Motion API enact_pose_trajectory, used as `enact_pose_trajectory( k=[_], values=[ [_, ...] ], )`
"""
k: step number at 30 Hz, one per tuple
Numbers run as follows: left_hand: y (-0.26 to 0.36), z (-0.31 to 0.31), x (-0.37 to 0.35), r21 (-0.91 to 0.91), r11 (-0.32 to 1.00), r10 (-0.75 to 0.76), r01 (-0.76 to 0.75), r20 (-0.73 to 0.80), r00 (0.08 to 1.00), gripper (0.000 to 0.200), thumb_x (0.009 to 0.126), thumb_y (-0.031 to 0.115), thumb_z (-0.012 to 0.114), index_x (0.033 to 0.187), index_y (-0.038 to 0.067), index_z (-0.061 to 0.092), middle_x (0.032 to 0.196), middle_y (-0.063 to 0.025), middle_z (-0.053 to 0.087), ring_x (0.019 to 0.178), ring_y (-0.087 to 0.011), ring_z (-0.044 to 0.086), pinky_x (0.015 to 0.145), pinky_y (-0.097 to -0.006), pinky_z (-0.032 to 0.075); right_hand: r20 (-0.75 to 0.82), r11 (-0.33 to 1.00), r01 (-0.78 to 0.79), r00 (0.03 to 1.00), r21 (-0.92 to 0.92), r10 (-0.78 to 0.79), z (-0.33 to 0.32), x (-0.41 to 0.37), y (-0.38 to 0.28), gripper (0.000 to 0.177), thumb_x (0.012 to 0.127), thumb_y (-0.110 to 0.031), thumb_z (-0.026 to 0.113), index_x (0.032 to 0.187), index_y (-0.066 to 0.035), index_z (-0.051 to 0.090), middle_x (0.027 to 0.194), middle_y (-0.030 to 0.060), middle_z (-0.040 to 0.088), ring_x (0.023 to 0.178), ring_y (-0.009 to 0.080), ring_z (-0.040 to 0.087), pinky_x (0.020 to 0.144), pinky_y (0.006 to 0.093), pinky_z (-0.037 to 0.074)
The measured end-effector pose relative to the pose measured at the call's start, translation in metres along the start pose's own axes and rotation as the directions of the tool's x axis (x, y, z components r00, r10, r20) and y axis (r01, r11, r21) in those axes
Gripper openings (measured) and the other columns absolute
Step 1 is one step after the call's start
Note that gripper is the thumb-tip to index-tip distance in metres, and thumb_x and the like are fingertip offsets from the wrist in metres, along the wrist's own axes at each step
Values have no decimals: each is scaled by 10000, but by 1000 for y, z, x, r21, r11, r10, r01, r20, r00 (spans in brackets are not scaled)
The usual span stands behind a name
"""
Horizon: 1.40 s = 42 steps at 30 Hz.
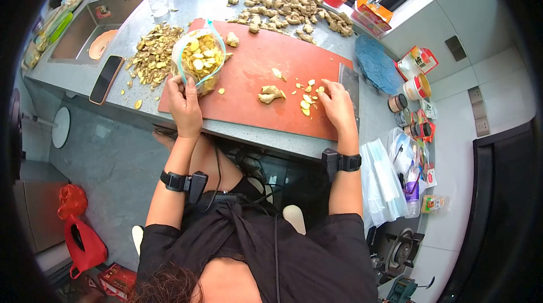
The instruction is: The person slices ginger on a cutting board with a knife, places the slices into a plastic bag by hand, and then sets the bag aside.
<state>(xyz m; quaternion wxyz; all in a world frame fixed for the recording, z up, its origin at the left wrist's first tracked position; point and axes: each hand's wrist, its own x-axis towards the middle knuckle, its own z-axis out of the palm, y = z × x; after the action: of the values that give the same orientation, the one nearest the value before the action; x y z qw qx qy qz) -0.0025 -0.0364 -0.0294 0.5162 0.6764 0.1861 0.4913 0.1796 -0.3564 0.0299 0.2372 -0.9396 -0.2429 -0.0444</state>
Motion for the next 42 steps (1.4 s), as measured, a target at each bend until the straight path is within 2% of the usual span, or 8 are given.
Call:
enact_pose_trajectory(
  k=[7, 11, 19, 26, 29, 31, 37, 42],
  values=[
    [-4, 1, 0, 28, 999, 28, -27, -14, 1000, 227, 1045, 193, 637, 1138, -1, 564, 823, -77, 592, 696, -161, 531, 652, -336, 472, 171, 994, 73, 982, 84, -87, -10, -13, -37, 554, 836, -211, 795, 1357, -91, 651, 1166, 150, 637, 1192, 305, 591, 995, 392, 516],
    [-2, 0, 0, 44, 999, 10, -9, -9, 1000, 234, 1043, 197, 640, 1138, -4, 565, 833, -92, 608, 707, -173, 553, 664, -346, 481, 241, 996, -9, 970, 91, -13, -14, -12, -52, 491, 809, -141, 797, 1280, -78, 672, 1106, 125, 616, 1091, 266, 629, 930, 368, 539],
    [-2, 0, 0, 33, 999, 20, -19, -10, 1000, 234, 1043, 204, 638, 1133, 0, 569, 876, -123, 642, 729, -220, 595, 693, -373, 500, 143, 998, 25, 989, 55, -33, -6, -14, -48, 292, 816, -68, 733, 1104, -110, 716, 956, 100, 640, 808, 248, 678, 778, 373, 569],
    [-5, 0, 0, 52, 999, -1, 2, -5, 1000, 238, 1036, 216, 649, 1111, 2, 576, 888, -129, 624, 744, -227, 592, 694, -370, 493, 51, 995, 3, 999, 95, -8, 0, -11, -33, 214, 837, -40, 681, 1041, -95, 714, 856, 79, 651, 796, 228, 671, 736, 367, 542],
    [-6, 1, -1, 34, 999, 18, -18, 4, 1000, 219, 1079, 222, 592, 1126, 10, 557, 892, -38, 586, 769, -113, 514, 719, -294, 473, 96, 964, -139, 988, 225, 120, -6, -12, -36, 184, 838, -42, 682, 1018, -69, 707, 846, 76, 653, 784, 214, 667, 726, 364, 533],
    [-8, 2, 0, 34, 999, 23, -23, -20, 1000, 242, 1030, 218, 659, 1104, 2, 578, 904, -136, 618, 731, -228, 571, 683, -369, 480, 88, 983, -80, 994, 167, 66, -7, -14, -38, 171, 837, -41, 682, 1007, -49, 700, 844, 79, 663, 761, 210, 668, 725, 365, 537],
    [-4, 2, 0, 30, 1000, 9, -8, -24, 1000, 244, 1031, 227, 659, 1096, 7, 574, 847, -122, 607, 710, -221, 557, 666, -374, 471, 23, 988, 81, 997, -134, -78, -3, -18, -48, 154, 844, -55, 689, 995, -33, 706, 860, 130, 709, 759, 236, 692, 742, 385, 550],
    [-7, 1, 0, 60, 998, 5, -3, -22, 1000, 265, 1029, 255, 656, 1088, 11, 572, 829, -122, 606, 691, -239, 554, 653, -386, 465, -31, 998, -55, 998, 40, 56, 4, -1, -35, 157, 839, -67, 679, 986, -26, 712, 926, 161, 726, 825, 295, 714, 771, 390, 558]
  ],
)
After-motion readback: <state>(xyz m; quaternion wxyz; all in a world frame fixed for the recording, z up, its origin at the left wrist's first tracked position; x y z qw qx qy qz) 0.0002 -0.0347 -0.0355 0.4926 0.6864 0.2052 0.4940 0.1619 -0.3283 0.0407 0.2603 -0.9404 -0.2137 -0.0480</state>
